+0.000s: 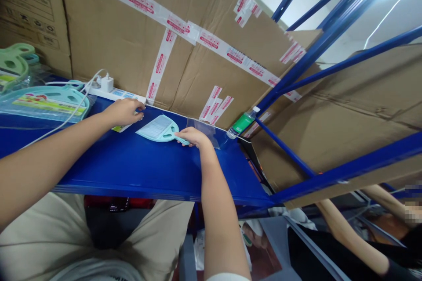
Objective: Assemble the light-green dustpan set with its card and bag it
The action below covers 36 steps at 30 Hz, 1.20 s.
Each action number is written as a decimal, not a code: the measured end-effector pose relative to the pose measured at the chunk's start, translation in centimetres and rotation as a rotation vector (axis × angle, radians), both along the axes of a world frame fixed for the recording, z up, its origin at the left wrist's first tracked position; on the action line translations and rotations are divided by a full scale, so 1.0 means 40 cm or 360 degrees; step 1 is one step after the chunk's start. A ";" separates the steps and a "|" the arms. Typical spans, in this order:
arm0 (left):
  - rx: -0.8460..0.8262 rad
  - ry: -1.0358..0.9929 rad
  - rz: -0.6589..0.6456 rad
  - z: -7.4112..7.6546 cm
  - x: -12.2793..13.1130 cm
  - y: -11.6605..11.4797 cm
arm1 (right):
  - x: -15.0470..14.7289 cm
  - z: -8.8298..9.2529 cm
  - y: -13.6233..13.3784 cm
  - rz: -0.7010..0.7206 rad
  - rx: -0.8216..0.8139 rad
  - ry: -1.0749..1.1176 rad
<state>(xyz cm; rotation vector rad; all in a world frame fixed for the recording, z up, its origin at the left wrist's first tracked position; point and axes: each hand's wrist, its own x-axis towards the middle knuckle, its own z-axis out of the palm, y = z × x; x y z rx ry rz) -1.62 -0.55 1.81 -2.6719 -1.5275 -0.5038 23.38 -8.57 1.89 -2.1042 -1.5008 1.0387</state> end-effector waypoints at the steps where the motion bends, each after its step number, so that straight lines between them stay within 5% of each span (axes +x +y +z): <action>1: -0.0003 -0.0001 0.0001 -0.001 0.000 0.001 | 0.001 -0.001 0.001 0.0004 -0.0002 -0.0028; 15: -0.0070 0.0046 0.0059 -0.003 -0.007 0.012 | 0.000 0.009 -0.009 -0.0048 0.0026 0.0084; 21: -0.0147 0.0104 -0.0108 -0.003 -0.017 0.029 | 0.006 0.010 -0.008 -0.0139 0.0096 0.0050; 28: -0.0218 0.0211 0.0267 -0.011 -0.012 0.024 | 0.018 0.001 -0.002 -0.0126 0.0172 -0.0024; 36: -0.0219 0.0122 0.0268 -0.028 0.024 0.020 | 0.006 0.001 -0.005 -0.0125 0.0182 -0.0073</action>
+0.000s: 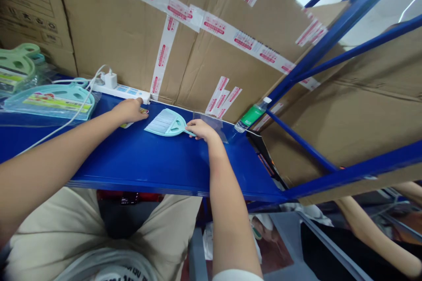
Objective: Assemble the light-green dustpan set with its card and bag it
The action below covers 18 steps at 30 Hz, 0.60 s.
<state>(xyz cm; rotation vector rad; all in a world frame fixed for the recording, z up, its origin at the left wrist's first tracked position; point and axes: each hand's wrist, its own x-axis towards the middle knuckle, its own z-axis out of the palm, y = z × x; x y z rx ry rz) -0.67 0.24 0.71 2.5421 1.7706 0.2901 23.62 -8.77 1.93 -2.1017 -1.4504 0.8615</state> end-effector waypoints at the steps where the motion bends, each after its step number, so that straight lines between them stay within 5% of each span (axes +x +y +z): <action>1: 0.0003 -0.0018 -0.0019 -0.003 0.001 0.004 | 0.000 0.000 0.001 0.0005 0.0001 -0.0004; 18: -0.0113 -0.0312 -0.0328 -0.019 -0.012 0.025 | -0.006 0.009 -0.002 0.0021 -0.0012 -0.0058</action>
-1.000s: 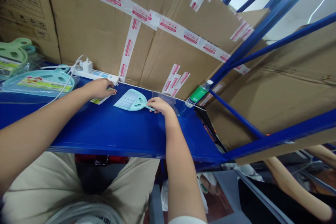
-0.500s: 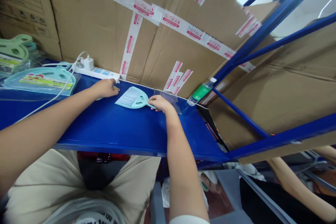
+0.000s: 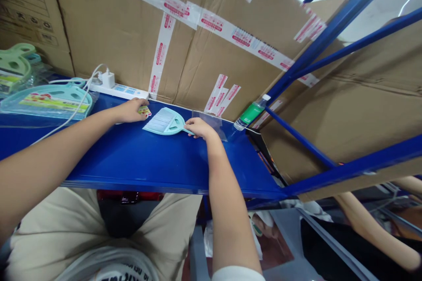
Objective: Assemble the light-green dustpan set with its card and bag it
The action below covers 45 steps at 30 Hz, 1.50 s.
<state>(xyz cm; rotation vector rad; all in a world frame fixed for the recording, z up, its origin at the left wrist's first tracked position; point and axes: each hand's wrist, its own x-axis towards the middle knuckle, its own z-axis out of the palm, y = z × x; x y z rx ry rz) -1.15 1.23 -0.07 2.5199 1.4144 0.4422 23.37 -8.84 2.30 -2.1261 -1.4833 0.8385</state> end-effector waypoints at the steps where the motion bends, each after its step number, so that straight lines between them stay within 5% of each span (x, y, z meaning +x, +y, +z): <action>1: -0.0021 -0.0002 0.0009 0.003 0.002 -0.005 | 0.000 0.001 -0.001 0.0011 -0.0003 -0.0008; 9: -0.0058 -0.0118 0.0099 0.025 0.006 -0.028 | 0.008 0.017 -0.018 0.0057 0.0077 -0.0170; 14: 0.0176 -0.0274 -0.0099 0.043 0.013 -0.048 | 0.030 0.010 -0.014 -0.0055 0.0576 -0.0589; 18: 0.0337 -0.0353 -0.0349 0.047 0.046 -0.089 | 0.002 -0.017 0.008 0.0170 0.0977 -0.0081; 24: 0.0462 -0.0365 -0.0592 0.030 0.095 -0.130 | -0.076 -0.051 0.026 0.0711 0.1029 0.0653; 37: 0.0550 0.0110 -0.0281 0.063 0.089 -0.170 | -0.077 -0.051 0.022 0.0624 0.1090 0.0792; 45: 0.0542 0.0285 -0.0136 0.076 0.067 -0.146 | -0.049 -0.045 0.023 0.0454 0.1248 0.0706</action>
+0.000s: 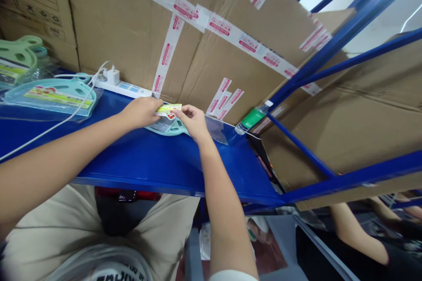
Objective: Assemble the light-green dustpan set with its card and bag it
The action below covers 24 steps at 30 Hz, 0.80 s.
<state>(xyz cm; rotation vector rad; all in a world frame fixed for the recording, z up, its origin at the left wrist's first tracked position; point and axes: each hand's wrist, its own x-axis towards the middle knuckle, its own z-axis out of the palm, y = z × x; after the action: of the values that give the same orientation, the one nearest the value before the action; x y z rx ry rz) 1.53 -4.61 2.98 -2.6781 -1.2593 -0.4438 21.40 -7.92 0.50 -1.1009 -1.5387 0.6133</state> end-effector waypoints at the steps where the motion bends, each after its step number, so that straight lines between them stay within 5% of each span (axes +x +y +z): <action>1: -0.0005 0.0000 0.0012 0.000 -0.004 0.006 | 0.006 0.001 0.001 -0.0018 0.0019 0.0007; 19: 0.0091 -0.0152 0.0158 -0.012 -0.062 0.078 | 0.068 0.008 0.010 -0.0166 0.0033 0.0040; 24: 0.0183 -0.0489 0.0300 -0.007 -0.095 0.100 | 0.067 0.005 0.011 -0.0138 0.0007 0.0023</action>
<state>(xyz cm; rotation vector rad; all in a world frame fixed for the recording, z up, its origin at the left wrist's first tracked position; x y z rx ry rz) -2.26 -0.60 2.71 -2.4327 -1.4967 -0.8963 24.09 -7.49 0.71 -1.1516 -1.4709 0.5575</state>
